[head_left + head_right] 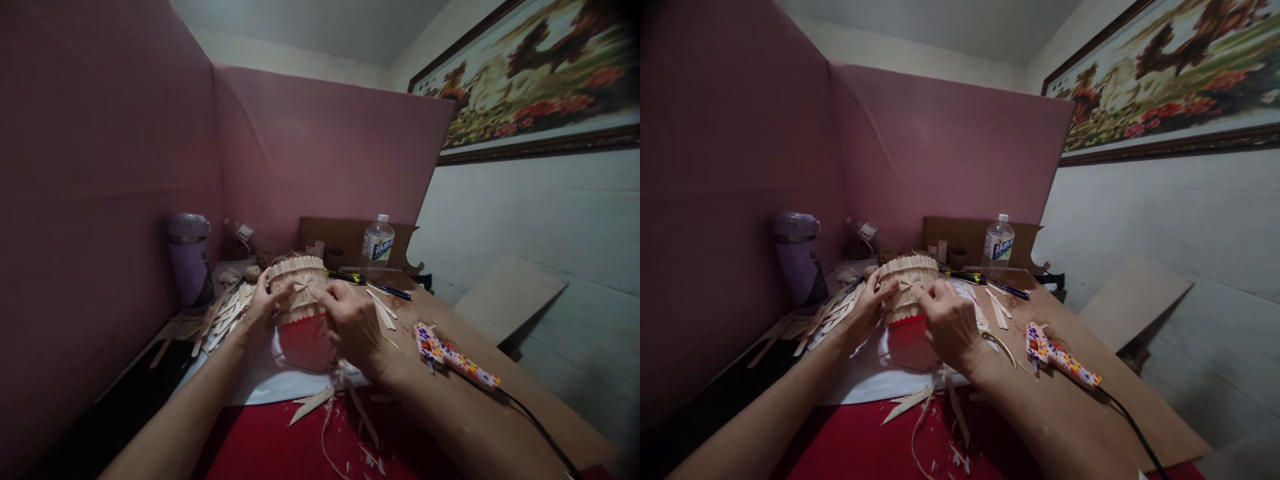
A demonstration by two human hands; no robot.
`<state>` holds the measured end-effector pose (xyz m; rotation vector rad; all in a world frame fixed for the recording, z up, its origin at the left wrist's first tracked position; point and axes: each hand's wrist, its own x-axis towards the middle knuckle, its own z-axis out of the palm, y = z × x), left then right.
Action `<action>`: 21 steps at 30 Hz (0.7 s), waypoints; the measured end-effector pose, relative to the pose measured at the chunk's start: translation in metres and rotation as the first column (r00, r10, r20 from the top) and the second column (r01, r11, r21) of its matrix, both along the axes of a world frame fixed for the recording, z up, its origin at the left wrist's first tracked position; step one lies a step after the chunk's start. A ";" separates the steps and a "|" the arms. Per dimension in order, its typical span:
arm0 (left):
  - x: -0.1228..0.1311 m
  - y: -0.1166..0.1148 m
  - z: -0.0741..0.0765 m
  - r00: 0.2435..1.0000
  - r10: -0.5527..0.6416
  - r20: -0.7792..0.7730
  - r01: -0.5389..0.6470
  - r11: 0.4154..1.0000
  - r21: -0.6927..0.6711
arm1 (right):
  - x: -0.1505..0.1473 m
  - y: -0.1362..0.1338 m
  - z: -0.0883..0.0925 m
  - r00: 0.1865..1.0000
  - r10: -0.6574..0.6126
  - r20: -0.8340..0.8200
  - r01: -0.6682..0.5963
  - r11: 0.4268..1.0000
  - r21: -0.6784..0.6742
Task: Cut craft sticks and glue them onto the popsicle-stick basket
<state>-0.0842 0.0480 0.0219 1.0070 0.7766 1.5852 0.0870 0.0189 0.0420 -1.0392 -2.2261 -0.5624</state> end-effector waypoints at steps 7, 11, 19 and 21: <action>-0.005 0.006 -0.007 0.999 -0.034 0.014 0.034 0.999 0.005 | 0.001 0.012 -0.001 0.968 0.030 -0.248 -0.036 0.999 -0.019; -0.007 0.007 -0.008 0.999 -0.027 0.021 0.027 0.999 0.018 | 0.004 0.037 -0.016 0.737 -0.042 -0.674 -0.199 0.940 -0.276; 0.009 0.000 -0.002 0.998 -0.061 0.034 0.060 0.998 0.013 | -0.009 0.047 -0.032 0.344 -0.046 -0.938 -0.821 0.471 -0.324; 0.011 0.001 -0.002 1.000 -0.008 0.009 0.008 1.000 0.015 | -0.011 0.041 -0.033 0.322 -0.072 -0.944 -0.822 0.474 -0.316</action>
